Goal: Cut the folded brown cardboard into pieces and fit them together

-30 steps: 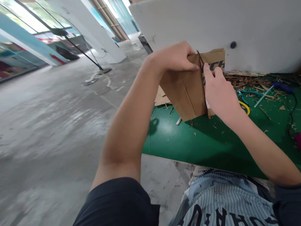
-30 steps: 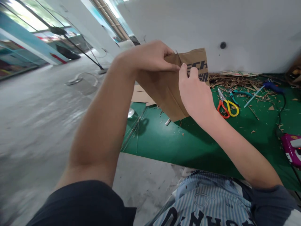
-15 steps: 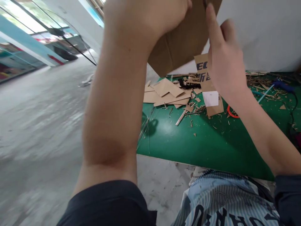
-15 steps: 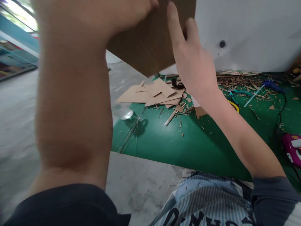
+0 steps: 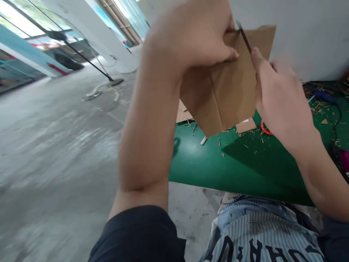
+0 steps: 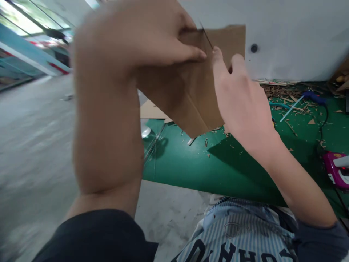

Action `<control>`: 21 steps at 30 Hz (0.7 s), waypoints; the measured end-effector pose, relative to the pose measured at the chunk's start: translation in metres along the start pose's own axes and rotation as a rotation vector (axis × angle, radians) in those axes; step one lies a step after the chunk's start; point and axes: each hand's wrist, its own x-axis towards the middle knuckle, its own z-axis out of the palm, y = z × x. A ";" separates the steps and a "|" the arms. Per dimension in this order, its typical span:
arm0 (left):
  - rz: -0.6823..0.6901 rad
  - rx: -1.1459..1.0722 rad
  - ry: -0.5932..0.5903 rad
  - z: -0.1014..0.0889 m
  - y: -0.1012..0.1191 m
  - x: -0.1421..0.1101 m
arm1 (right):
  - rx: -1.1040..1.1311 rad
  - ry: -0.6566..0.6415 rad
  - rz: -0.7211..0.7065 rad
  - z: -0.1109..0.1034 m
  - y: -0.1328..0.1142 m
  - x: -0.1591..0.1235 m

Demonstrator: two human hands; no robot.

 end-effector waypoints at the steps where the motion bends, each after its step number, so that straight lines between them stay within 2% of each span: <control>1: 0.014 0.042 -0.023 0.006 -0.002 0.006 | 0.028 -0.021 0.003 0.002 0.004 0.002; 3: 0.000 0.019 -0.070 0.017 -0.005 0.016 | 0.100 -0.065 0.014 0.009 0.012 0.010; 6: -0.036 -0.035 -0.066 0.026 -0.007 0.021 | 0.189 -0.111 0.011 0.023 0.018 0.019; 11: -0.166 0.025 -0.086 0.025 -0.010 0.009 | 0.126 -0.154 -0.002 0.030 0.010 0.023; 14: -0.194 0.017 -0.092 0.028 -0.015 -0.002 | 0.118 -0.190 -0.002 0.030 0.003 0.022; 18: -0.179 -0.092 -0.062 0.035 -0.021 -0.010 | 0.128 -0.149 -0.009 0.040 0.003 0.020; 21: -0.180 -0.089 -0.051 0.038 -0.022 -0.009 | 0.128 -0.106 -0.018 0.052 0.005 0.017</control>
